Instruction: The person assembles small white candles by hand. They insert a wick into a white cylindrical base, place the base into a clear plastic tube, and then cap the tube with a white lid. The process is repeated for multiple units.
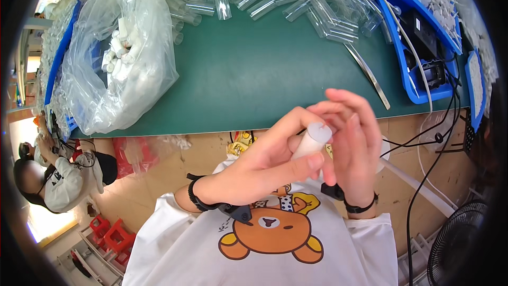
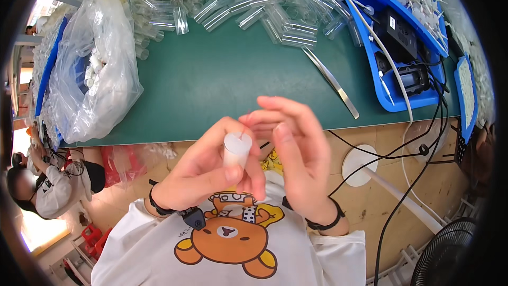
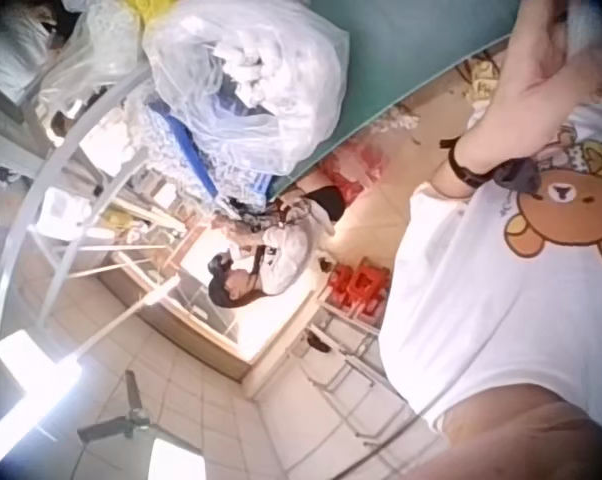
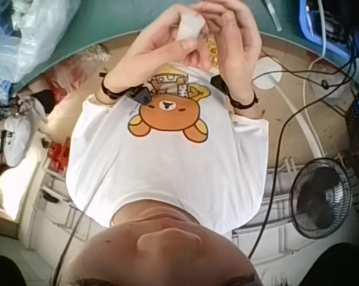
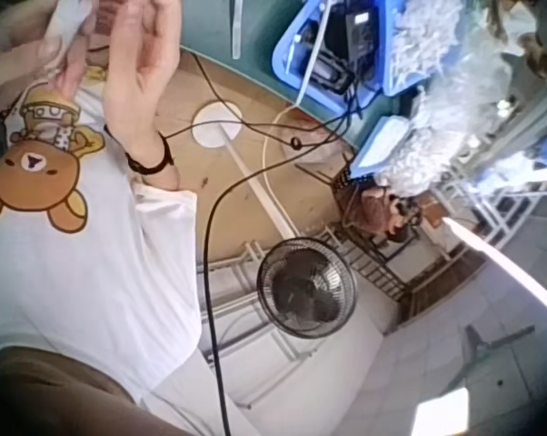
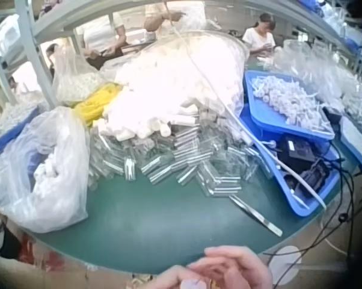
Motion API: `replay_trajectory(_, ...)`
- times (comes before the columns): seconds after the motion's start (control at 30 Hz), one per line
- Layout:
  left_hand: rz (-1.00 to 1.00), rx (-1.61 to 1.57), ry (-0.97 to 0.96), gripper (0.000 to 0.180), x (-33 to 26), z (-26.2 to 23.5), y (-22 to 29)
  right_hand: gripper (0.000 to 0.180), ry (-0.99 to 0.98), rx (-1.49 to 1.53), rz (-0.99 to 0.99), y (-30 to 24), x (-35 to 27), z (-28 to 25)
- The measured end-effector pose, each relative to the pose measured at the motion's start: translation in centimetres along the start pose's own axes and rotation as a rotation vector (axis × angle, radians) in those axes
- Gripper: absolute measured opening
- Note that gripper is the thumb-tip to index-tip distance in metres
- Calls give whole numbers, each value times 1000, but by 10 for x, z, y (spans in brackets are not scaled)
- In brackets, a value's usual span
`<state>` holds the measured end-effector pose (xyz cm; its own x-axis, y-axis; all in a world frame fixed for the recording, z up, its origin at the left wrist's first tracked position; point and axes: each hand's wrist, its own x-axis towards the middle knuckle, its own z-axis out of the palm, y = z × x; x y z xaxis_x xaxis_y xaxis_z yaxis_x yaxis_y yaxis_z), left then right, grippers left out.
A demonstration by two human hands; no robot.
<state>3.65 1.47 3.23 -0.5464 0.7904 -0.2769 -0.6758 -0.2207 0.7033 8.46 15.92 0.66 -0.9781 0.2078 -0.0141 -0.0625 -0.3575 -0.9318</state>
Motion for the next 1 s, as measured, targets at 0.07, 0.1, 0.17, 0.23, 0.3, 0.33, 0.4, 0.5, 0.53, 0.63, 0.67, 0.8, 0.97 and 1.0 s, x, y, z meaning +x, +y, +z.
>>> replay_trajectory(0.07, -2, -5, 19, 28, 3, -4, -2, 30, -8, 2, 2, 7, -4, -1)
replay_trajectory(0.1, -31, -67, -32, 29, 4, -10, -3, 30, -13, 3, 3, 9, -6, -1)
replay_trajectory(0.17, -89, -192, -135, 34, 6, -24, -1, 29, 16, -1, 6, 10, -8, 2)
replay_trajectory(0.23, -90, -221, -139, 38, 7, -26, -3, 29, 18, -7, 10, 11, -10, 2)
replay_trajectory(0.3, -91, -211, -130, 41, 8, -25, -3, 28, 19, -25, 7, 12, -10, 1)
replay_trajectory(0.33, -90, -186, -118, 42, 8, -22, -1, 28, 19, -34, 6, 12, -11, 1)
replay_trajectory(0.4, -42, -218, -120, 38, 8, -20, -2, 28, 37, -69, 6, 13, -13, -1)
replay_trajectory(0.5, 45, -292, -137, 33, 9, -21, -6, 28, 45, -65, 13, 14, -15, 0)
replay_trajectory(0.53, 37, -253, -126, 36, 10, -20, -3, 28, 45, -55, 17, 14, -16, 0)
replay_trajectory(0.63, 32, -220, -114, 38, 9, -17, 0, 28, 57, -49, 42, 14, -18, 1)
replay_trajectory(0.67, 33, -223, -113, 37, 9, -17, 0, 28, 58, -52, 42, 14, -19, 1)
replay_trajectory(0.8, 101, -358, -142, 27, 10, -19, -7, 28, 66, -64, 33, 14, -21, 2)
replay_trajectory(0.97, 81, -415, -173, 35, 11, -21, -8, 27, 63, -88, 30, 14, -19, 4)
replay_trajectory(1.0, 71, -418, -171, 40, 10, -20, -8, 26, 66, -88, 24, 14, -20, 5)
